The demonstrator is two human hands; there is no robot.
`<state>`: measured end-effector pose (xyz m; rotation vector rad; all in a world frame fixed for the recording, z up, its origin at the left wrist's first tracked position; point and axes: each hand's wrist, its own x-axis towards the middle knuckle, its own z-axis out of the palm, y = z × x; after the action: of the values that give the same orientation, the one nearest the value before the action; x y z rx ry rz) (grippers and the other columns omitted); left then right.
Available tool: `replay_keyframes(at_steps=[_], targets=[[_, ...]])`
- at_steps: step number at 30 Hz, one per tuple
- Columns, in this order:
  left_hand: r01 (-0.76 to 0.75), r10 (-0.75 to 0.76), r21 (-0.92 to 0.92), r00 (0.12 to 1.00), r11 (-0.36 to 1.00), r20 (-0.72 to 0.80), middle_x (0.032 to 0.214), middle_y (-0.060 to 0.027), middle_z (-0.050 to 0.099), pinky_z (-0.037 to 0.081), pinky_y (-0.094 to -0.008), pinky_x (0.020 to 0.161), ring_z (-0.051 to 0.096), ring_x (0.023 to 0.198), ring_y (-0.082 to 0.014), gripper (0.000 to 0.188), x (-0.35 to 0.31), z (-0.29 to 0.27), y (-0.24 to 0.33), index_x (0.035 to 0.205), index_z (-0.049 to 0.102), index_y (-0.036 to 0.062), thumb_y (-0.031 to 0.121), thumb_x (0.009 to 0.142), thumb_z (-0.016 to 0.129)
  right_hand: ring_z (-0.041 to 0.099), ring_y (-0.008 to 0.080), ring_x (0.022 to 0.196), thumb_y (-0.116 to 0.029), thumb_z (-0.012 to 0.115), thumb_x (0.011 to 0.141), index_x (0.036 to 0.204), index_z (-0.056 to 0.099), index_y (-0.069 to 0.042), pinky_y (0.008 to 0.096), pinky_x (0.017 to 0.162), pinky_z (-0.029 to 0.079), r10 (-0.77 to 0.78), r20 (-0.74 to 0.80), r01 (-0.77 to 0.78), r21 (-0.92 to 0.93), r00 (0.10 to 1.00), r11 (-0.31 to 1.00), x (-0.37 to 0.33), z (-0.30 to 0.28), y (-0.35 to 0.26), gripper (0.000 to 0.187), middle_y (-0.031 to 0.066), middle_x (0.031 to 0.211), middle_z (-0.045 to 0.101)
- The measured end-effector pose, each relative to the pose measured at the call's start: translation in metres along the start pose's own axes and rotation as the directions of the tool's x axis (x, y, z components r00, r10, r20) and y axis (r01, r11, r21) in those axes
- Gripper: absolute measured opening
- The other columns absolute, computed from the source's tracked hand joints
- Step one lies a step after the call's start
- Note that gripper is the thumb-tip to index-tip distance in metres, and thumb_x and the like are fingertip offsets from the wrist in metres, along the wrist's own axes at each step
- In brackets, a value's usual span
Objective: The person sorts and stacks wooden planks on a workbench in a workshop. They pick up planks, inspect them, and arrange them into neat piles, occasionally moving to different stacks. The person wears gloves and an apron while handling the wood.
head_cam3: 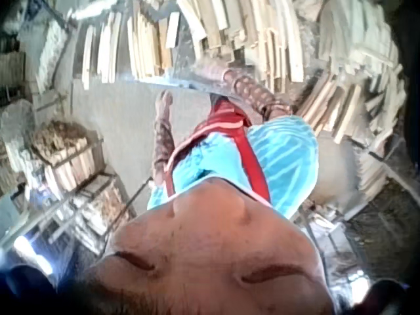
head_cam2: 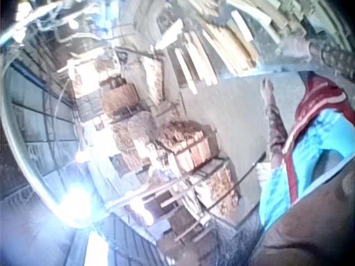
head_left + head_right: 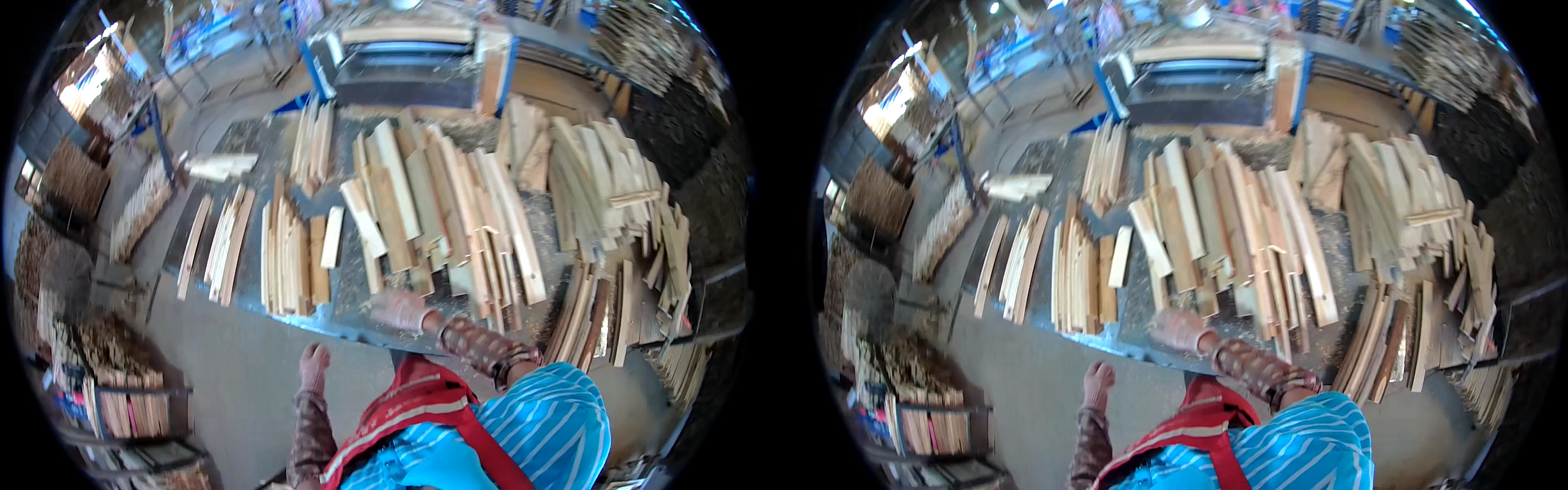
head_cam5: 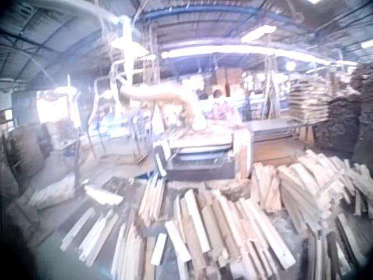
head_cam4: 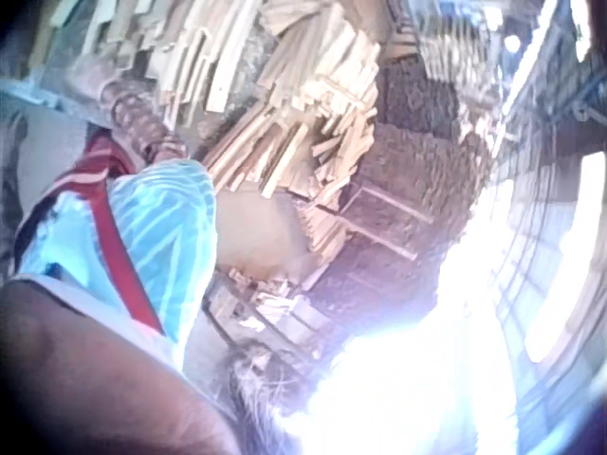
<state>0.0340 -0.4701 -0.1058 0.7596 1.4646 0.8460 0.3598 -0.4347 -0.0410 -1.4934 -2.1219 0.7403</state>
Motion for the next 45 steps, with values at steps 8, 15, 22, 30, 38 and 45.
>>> replay_keyframes(at_steps=[8,15,22,30,38,45], targets=[[0.111,-0.187,0.351,0.963,0.93,0.192,0.098,-0.0037,0.066,0.05,-0.0264,0.071,0.061,0.083,-0.0124,0.044,0.058,0.035,0.021,0.13,0.061,0.0009,0.025,0.094,0.068,0.047,0.0327,0.132,-0.041,0.067,0.086,0.131,0.054,-0.008,0.0455,0.108,0.043,0.384,-0.129,-0.404,-0.223,0.914,0.887,0.141,0.005,0.05,0.057,0.0141,0.144,0.047],[0.153,-0.249,0.329,0.929,0.932,0.274,0.101,-0.0038,0.068,0.05,-0.0277,0.08,0.061,0.089,-0.013,0.04,0.115,0.076,0.071,0.125,0.063,-0.0009,0.025,0.094,0.067,0.042,0.0363,0.133,-0.031,0.071,0.078,0.141,0.047,-0.007,0.0468,0.112,0.035,0.269,-0.165,-0.315,-0.536,0.949,0.783,0.172,0.022,0.073,0.071,0.0191,0.147,0.042],[0.193,-0.29,0.237,0.813,0.952,0.504,0.1,-0.0011,0.066,0.049,-0.0268,0.078,0.059,0.087,-0.0114,0.032,0.165,0.074,0.102,0.119,0.064,0.0006,0.021,0.095,0.069,0.055,0.0366,0.117,-0.013,0.054,0.088,0.143,0.043,-0.003,0.0466,0.096,0.048,0.3,-0.316,-0.435,-0.611,0.9,0.662,0.202,0.03,0.07,0.058,0.0244,0.146,0.044],[0.136,-0.288,0.293,0.767,0.946,0.574,0.088,0.0044,0.061,0.046,-0.0251,0.072,0.055,0.08,-0.0083,0.022,0.216,0.052,0.139,0.112,0.067,0.0046,0.016,0.093,0.068,0.063,0.041,0.117,-0.016,0.056,0.084,0.157,0.03,-0.01,0.0451,0.095,0.052,0.854,-0.168,-0.868,-0.158,0.493,0.47,0.2,0.033,0.068,0.078,0.0249,0.136,0.059],[-0.175,-0.148,0.455,0.794,0.873,0.589,0.124,-0.0205,0.068,0.049,-0.0389,0.099,0.064,0.118,-0.0308,0.049,0.254,0.121,0.106,0.126,0.061,-0.0022,0.03,0.09,0.068,0.061,0.0149,0.096,-0.008,0.056,0.084,0.146,0.05,-0.003,0.0269,0.085,0.049,0.917,-0.259,-0.274,0.898,0.302,0.344,0.084,0.045,-0.046,0.062,0.0057,0.109,0.067],[-0.347,0.035,0.462,0.828,0.816,0.56,0.113,-0.0192,0.064,0.049,-0.0407,0.095,0.06,0.108,-0.0291,0.054,0.261,0.205,0.106,0.124,0.052,-0.0026,0.029,0.085,0.072,0.056,0.0068,0.09,-0.005,0.063,0.091,0.144,0.053,-0.008,0.0218,0.079,0.047,0.948,-0.3,0.116,0.95,0.101,0.289,0.031,0.062,-0.063,0.054,-0.005,0.109,0.063]])
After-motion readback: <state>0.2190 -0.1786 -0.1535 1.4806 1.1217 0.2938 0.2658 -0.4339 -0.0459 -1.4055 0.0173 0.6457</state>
